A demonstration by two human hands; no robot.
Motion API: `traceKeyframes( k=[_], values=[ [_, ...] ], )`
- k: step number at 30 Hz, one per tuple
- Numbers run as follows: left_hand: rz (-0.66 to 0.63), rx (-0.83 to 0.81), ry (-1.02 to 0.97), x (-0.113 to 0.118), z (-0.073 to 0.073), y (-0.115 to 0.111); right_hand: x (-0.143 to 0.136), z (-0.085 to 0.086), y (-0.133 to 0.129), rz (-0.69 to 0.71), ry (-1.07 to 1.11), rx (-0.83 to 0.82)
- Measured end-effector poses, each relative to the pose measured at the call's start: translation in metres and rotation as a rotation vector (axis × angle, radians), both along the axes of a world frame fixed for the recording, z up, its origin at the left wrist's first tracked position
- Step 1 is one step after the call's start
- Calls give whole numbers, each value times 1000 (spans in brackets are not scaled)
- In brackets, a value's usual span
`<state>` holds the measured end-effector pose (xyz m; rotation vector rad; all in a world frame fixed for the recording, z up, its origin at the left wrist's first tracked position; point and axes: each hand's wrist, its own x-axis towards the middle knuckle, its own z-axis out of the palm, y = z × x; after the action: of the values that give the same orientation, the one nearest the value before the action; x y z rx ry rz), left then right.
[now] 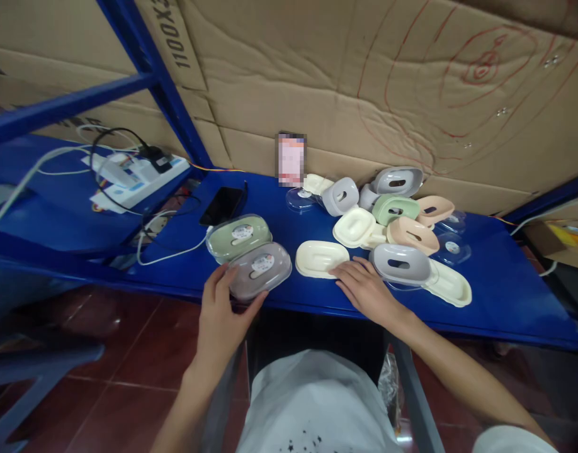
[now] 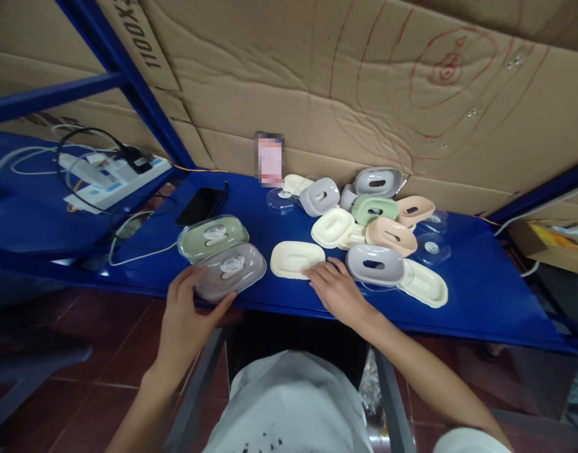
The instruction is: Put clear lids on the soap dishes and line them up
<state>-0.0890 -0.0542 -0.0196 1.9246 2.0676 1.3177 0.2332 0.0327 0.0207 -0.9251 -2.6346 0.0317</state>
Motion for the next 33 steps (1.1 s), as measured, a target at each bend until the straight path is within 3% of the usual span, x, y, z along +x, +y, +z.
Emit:
traceKeyframes(
  k=[4, 8, 10, 13, 15, 18, 21, 26, 30, 33],
  values=[
    [3, 26, 22, 12, 1, 20, 14, 11, -17, 50, -12, -32],
    [-2, 214, 179, 35, 4, 17, 23, 31, -9, -43, -15, 76],
    [-139, 239, 260, 49, 7, 12, 25, 45, 9, -113, -51, 119],
    [-376, 152, 349, 68, 8, 9, 17, 62, 55, -198, -155, 150],
    [-436, 90, 356, 77, 7, 12, 3, 68, 93, -242, -239, 154],
    [-468, 59, 299, 84, 5, 15, -21, 66, 141, -290, -367, 123],
    [-498, 57, 220, 83, 3, 15, -33, 60, 162, -282, -391, 112],
    [-528, 58, 118, 80, 0, 15, -17, 57, 152, -272, -330, 138],
    [-525, 63, 99, 80, -2, 17, -6, 52, 146, -117, -243, 162],
    [-528, 54, 97, 79, -3, 15, -9, 42, 151, -115, -281, 161]
  ],
)
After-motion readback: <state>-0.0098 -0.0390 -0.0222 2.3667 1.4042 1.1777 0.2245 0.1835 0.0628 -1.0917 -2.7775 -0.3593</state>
